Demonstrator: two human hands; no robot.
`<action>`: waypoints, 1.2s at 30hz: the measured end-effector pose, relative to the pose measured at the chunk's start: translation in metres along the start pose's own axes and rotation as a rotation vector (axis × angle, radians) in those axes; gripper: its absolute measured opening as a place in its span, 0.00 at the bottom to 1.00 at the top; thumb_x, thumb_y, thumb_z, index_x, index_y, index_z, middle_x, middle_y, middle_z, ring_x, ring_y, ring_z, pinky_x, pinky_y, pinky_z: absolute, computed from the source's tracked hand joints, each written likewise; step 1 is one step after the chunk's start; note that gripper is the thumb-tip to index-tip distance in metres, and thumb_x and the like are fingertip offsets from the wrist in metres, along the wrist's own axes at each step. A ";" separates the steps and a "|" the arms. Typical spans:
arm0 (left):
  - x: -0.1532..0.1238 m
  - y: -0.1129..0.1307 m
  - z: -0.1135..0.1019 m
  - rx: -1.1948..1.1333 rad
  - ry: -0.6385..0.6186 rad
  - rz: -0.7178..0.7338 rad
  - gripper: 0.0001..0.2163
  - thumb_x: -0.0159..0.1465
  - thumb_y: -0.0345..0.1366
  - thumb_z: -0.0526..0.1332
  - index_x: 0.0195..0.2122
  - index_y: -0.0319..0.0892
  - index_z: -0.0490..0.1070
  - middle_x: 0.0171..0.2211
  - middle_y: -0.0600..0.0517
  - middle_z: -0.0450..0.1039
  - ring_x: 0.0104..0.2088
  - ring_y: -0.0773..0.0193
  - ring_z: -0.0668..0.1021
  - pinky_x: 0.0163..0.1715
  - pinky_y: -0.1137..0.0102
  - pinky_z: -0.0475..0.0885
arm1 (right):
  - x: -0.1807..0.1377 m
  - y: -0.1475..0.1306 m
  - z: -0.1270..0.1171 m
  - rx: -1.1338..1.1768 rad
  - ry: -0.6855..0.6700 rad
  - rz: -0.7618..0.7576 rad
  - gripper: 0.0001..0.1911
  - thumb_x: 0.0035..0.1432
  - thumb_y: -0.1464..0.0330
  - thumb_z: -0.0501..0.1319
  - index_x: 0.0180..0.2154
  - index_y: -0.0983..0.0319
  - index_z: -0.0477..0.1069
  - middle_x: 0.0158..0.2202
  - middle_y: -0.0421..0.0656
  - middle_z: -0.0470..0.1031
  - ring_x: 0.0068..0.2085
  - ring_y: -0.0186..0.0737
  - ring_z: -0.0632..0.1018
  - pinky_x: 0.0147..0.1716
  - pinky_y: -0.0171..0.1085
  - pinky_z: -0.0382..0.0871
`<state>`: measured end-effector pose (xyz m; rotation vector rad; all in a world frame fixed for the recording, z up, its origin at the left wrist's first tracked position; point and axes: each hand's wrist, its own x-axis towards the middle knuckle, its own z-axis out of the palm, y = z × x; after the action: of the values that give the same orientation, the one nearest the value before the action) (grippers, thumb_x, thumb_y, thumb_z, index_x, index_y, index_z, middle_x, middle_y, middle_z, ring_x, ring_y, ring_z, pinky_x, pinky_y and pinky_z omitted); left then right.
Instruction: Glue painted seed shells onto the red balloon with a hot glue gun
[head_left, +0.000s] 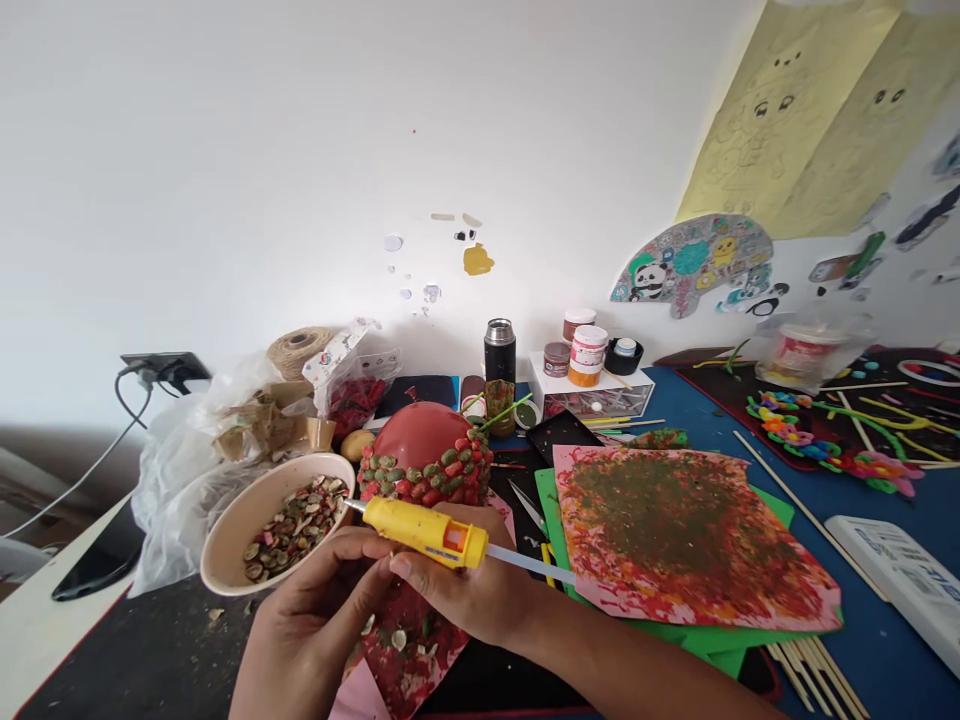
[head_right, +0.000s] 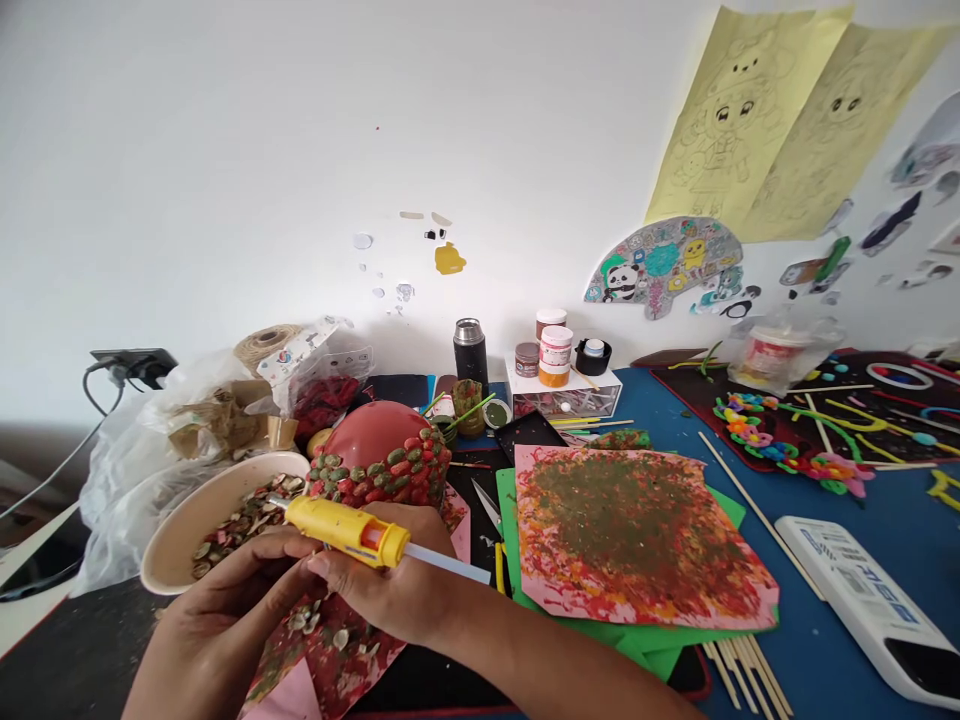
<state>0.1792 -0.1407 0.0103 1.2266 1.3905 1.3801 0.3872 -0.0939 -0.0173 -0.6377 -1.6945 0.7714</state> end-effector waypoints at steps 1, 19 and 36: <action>0.000 0.002 0.000 -0.003 -0.003 -0.008 0.29 0.53 0.71 0.90 0.37 0.50 0.95 0.43 0.42 0.95 0.42 0.41 0.95 0.44 0.58 0.96 | 0.000 0.000 0.000 0.014 -0.009 0.008 0.27 0.89 0.42 0.70 0.50 0.57 0.93 0.41 0.45 0.92 0.38 0.45 0.91 0.46 0.38 0.92; -0.001 -0.007 -0.002 -0.197 -0.100 -0.245 0.29 0.50 0.65 0.93 0.37 0.46 0.93 0.33 0.46 0.89 0.31 0.53 0.87 0.35 0.62 0.88 | -0.002 0.008 0.000 0.051 -0.050 0.008 0.27 0.89 0.43 0.71 0.58 0.60 0.91 0.48 0.49 0.96 0.46 0.50 0.96 0.50 0.42 0.94; -0.011 -0.023 -0.011 -0.377 -0.132 -0.334 0.24 0.53 0.55 0.96 0.36 0.45 0.91 0.31 0.50 0.85 0.31 0.60 0.83 0.33 0.68 0.83 | -0.004 0.000 -0.003 0.091 -0.122 0.052 0.35 0.88 0.34 0.66 0.51 0.58 0.92 0.43 0.47 0.93 0.41 0.47 0.93 0.45 0.40 0.90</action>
<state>0.1686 -0.1523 -0.0127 0.7832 1.1191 1.2305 0.3910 -0.0961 -0.0190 -0.5834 -1.7477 0.9358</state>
